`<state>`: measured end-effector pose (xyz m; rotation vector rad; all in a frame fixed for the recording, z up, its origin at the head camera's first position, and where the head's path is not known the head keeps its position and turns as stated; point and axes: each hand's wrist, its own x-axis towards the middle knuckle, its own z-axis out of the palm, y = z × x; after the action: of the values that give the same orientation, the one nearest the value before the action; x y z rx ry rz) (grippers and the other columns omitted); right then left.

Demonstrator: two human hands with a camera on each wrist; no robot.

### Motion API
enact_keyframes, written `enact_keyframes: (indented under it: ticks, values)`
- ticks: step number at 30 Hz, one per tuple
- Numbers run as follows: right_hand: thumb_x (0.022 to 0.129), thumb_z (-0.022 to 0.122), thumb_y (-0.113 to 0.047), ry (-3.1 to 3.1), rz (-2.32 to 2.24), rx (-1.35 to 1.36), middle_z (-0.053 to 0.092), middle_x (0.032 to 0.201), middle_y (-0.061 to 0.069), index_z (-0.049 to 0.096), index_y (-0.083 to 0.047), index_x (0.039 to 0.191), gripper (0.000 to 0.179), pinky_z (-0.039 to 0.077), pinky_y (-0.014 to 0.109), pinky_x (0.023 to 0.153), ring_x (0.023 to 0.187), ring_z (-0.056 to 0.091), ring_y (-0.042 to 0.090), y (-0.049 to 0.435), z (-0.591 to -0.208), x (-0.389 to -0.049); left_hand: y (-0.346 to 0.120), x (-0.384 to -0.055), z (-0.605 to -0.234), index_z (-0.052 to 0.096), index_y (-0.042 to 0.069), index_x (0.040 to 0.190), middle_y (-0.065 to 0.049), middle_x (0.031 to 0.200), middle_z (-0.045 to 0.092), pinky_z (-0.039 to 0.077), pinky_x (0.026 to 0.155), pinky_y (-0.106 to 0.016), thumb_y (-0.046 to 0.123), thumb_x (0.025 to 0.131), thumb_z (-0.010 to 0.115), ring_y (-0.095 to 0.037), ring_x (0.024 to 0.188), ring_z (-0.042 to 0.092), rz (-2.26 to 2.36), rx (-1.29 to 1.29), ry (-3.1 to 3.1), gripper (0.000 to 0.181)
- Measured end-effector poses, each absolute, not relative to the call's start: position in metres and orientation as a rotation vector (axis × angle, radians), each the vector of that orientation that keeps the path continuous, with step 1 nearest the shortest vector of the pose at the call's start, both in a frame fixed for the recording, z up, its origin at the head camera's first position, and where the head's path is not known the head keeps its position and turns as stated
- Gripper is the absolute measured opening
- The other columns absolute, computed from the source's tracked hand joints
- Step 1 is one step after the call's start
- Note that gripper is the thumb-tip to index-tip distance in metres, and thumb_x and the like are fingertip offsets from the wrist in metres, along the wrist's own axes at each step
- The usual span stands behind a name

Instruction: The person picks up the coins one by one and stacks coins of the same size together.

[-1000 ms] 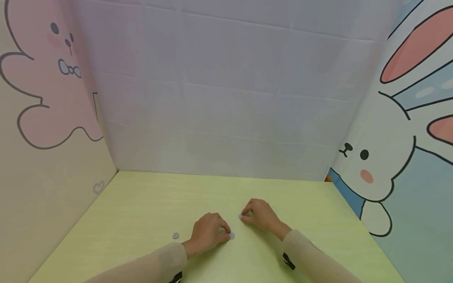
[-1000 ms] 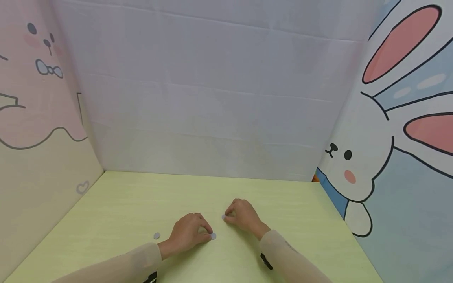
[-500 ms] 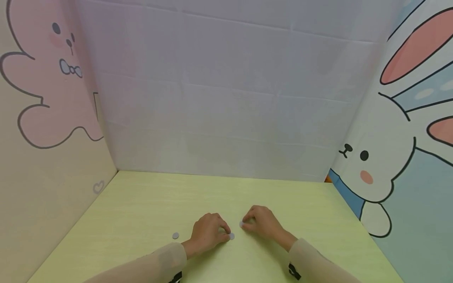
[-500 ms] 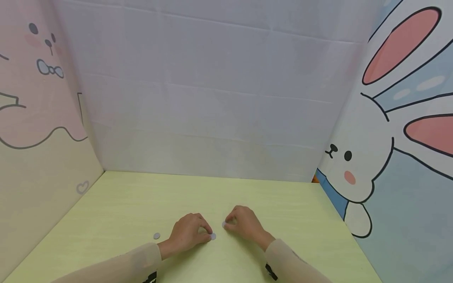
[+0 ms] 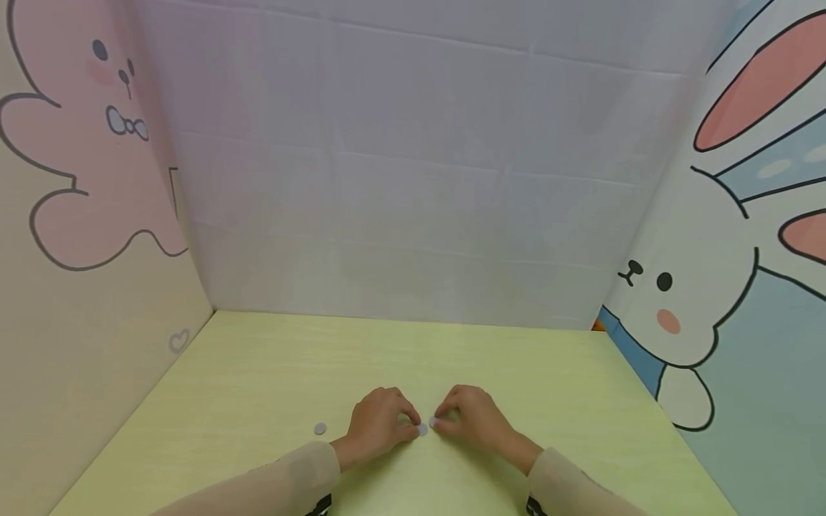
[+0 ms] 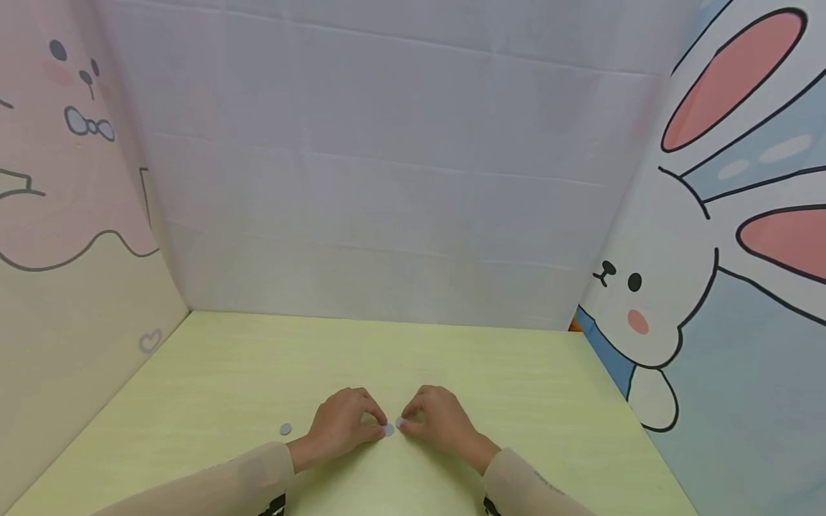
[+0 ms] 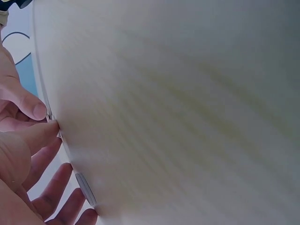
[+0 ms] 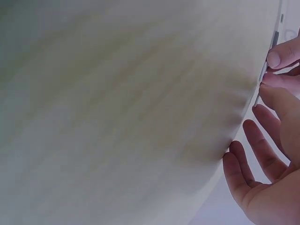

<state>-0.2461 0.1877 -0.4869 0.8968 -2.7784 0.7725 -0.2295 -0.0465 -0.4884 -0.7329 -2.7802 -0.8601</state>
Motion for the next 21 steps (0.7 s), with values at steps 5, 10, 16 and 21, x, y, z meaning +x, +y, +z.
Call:
enact_keyframes:
  ticks: [5,10,16,21]
  values:
    - [0.089,0.088,-0.023,-2.774,0.761,0.920,0.074,0.089,-0.010,0.085,-0.016,0.088,0.008,0.054,0.027,0.076,0.083,0.064,0.004,0.183,-0.488,-0.245,-0.047,-0.230,-0.488,0.085,0.029,0.085,0.011,0.096,0.073,0.052,0.066,-0.033,0.030,0.081,0.094,-0.014,0.086,0.062,-0.860,-0.726,-2.781,0.010]
    - [0.088,0.089,-0.023,-2.773,0.742,0.931,0.075,0.089,-0.011,0.085,-0.017,0.089,0.007,0.054,0.028,0.078,0.084,0.064,0.003,0.179,-0.488,-0.244,-0.047,-0.230,-0.488,0.085,0.029,0.085,0.011,0.095,0.073,0.053,0.067,-0.035,0.028,0.080,0.095,-0.014,0.087,0.063,-0.851,-0.726,-2.780,0.011]
    - [0.089,0.088,-0.027,-2.770,0.734,0.947,0.076,0.090,-0.011,0.086,-0.020,0.089,0.008,0.054,0.030,0.079,0.085,0.065,0.004,0.174,-0.488,-0.243,-0.046,-0.230,-0.488,0.085,0.029,0.083,0.010,0.094,0.073,0.055,0.066,-0.036,0.028,0.080,0.095,-0.017,0.087,0.065,-0.827,-0.719,-2.776,0.010]
    - [0.090,0.088,-0.027,-2.772,0.722,0.954,0.076,0.090,-0.011,0.086,-0.019,0.089,0.008,0.054,0.030,0.078,0.084,0.065,0.005,0.170,-0.487,-0.242,-0.047,-0.231,-0.490,0.085,0.030,0.083,0.010,0.095,0.073,0.054,0.066,-0.035,0.029,0.081,0.094,-0.016,0.087,0.065,-0.818,-0.714,-2.780,0.009]
